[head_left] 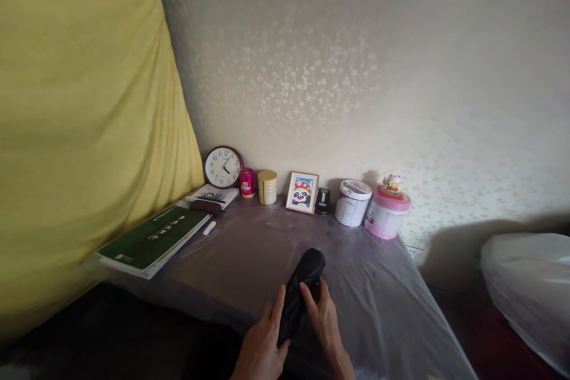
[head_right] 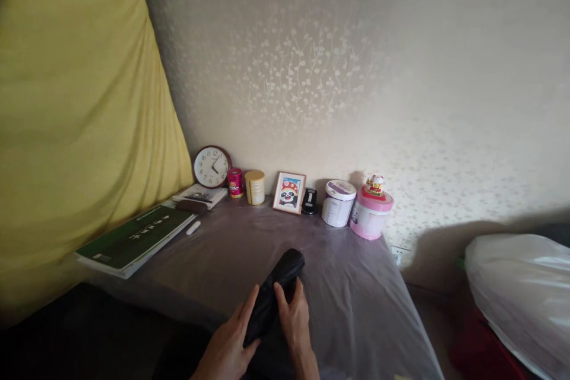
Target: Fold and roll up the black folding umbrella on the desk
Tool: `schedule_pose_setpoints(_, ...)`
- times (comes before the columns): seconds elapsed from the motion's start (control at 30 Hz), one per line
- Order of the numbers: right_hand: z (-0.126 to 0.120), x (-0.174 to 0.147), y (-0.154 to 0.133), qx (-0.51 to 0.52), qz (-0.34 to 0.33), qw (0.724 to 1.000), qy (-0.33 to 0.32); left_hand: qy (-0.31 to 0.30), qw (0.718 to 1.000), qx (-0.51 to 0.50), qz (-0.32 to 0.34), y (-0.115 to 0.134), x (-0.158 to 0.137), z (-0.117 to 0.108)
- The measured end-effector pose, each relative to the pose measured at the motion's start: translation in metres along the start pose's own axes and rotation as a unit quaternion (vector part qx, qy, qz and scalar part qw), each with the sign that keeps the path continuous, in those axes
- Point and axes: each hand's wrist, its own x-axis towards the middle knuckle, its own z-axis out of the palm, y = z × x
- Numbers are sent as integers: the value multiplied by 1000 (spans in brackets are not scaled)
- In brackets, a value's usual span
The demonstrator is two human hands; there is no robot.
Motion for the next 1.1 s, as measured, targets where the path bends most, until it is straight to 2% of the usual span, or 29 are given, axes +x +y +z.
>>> schedule_pose_setpoints(0.1,-1,0,6,-36,-65,997,7,-8,999,35,-8,2,1,1)
schedule_pose_setpoints(0.27,-4,-2,-3,-47,-165,980,-100,-15,998,54,-11,2,4,3)
schedule_pose_setpoints(0.4,-8,-1,-10,-29,-199,971,-132,-12,999,51,4,2,4,1)
schedule_pose_setpoints(0.5,-14,-1,-9,-10,-181,971,-153,-14,998,55,5,3,3,0)
schedule_pose_setpoints(0.63,-23,-5,-7,38,-106,975,-190,-21,997,77,6,4,2,0)
schedule_pose_setpoints(0.8,-22,-5,-10,92,-68,964,-238,-28,995,98,0,6,2,3)
schedule_pose_setpoints(1.0,-9,8,-21,64,-42,962,-262,-37,991,131,5,7,1,5)
schedule_pose_setpoints(1.1,0,16,-21,-2,-51,963,-265,-31,991,133,7,4,1,9)
